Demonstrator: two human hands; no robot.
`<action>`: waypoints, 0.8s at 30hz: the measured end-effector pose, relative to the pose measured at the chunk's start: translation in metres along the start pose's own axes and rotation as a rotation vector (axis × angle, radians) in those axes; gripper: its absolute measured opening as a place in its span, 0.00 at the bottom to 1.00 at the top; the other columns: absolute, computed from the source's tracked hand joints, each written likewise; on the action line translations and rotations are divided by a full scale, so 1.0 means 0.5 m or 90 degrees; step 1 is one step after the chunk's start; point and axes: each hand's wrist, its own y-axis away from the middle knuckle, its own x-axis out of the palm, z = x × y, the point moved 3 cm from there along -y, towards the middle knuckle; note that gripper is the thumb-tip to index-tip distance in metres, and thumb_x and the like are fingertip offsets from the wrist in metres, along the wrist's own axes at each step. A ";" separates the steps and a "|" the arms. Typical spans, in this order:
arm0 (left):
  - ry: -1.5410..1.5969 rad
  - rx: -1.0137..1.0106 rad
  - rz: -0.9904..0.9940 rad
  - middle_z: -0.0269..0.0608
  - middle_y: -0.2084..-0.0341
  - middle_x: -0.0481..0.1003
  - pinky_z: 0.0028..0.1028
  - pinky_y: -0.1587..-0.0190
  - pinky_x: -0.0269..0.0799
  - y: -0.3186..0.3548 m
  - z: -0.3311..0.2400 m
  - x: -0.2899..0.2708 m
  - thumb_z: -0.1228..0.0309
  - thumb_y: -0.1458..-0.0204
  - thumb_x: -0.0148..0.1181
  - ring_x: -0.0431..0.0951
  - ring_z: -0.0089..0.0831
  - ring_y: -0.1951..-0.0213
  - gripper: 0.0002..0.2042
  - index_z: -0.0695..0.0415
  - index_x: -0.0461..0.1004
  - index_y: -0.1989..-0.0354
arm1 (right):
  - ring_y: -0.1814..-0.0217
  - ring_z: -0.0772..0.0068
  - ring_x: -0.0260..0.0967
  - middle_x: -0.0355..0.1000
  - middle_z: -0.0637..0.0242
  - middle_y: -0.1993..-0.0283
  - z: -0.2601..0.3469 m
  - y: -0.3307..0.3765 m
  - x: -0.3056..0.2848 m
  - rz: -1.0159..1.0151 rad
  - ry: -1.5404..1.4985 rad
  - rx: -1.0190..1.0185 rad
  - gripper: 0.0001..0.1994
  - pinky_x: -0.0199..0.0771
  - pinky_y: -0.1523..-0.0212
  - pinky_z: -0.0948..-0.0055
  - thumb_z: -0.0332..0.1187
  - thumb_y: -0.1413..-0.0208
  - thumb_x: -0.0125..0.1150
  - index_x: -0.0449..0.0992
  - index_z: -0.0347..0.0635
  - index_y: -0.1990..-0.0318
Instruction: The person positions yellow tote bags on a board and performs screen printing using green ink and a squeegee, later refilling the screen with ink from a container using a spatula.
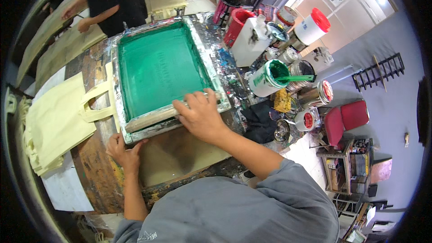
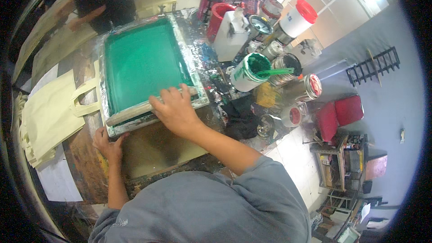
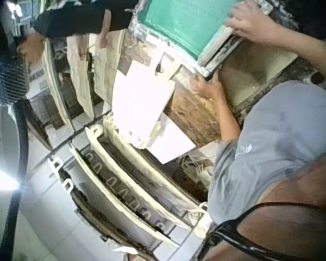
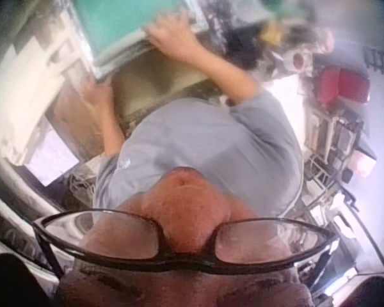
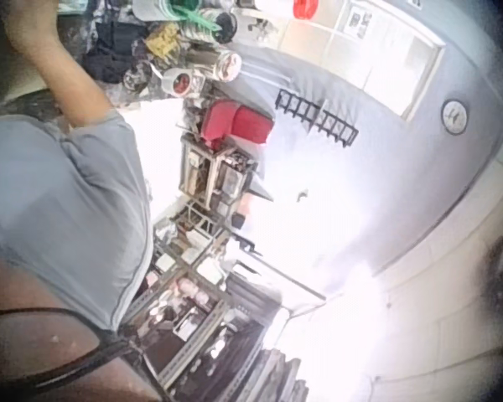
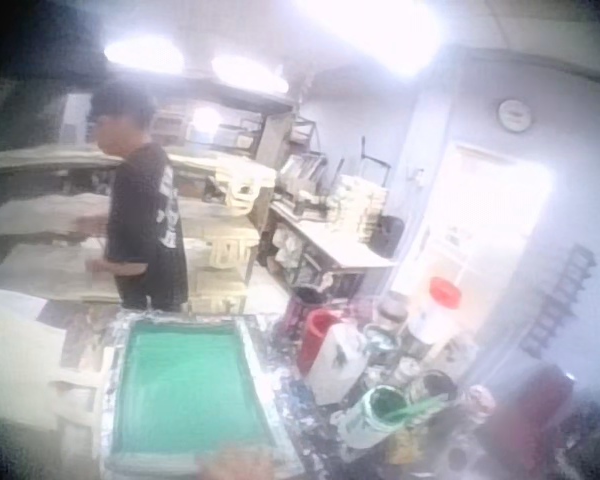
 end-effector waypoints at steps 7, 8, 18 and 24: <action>0.551 -0.041 -0.192 0.46 0.41 0.76 0.33 0.46 0.75 -0.102 -0.148 -0.130 0.71 0.45 0.78 0.77 0.33 0.48 0.40 0.67 0.64 0.25 | 0.53 0.58 0.67 0.69 0.66 0.59 -0.005 -0.145 -0.153 -0.187 0.090 -0.058 0.27 0.57 0.48 0.52 0.57 0.48 0.74 0.80 0.51 0.48; 0.539 -0.010 -0.227 0.47 0.41 0.75 0.35 0.45 0.74 -0.135 -0.150 -0.137 0.68 0.45 0.78 0.77 0.35 0.47 0.41 0.67 0.63 0.25 | 0.58 0.58 0.69 0.71 0.66 0.64 -0.013 -0.193 -0.177 -0.224 0.122 -0.082 0.24 0.60 0.52 0.51 0.62 0.46 0.69 0.80 0.52 0.58; -0.159 -0.179 -0.064 0.61 0.41 0.68 0.54 0.34 0.60 -0.105 -0.009 0.021 0.39 0.43 0.68 0.68 0.59 0.39 0.49 0.67 0.61 0.25 | 0.70 0.56 0.70 0.72 0.57 0.75 -0.033 -0.409 -0.303 -0.312 0.040 -0.096 0.28 0.65 0.60 0.55 0.59 0.38 0.64 0.75 0.40 0.74; -0.037 -0.184 -0.043 0.58 0.50 0.76 0.49 0.40 0.67 -0.148 0.000 0.018 0.52 0.34 0.63 0.75 0.57 0.46 0.32 0.68 0.72 0.33 | 0.71 0.58 0.70 0.72 0.59 0.75 -0.044 -0.458 -0.320 -0.143 0.015 0.010 0.28 0.68 0.60 0.56 0.60 0.35 0.61 0.74 0.41 0.73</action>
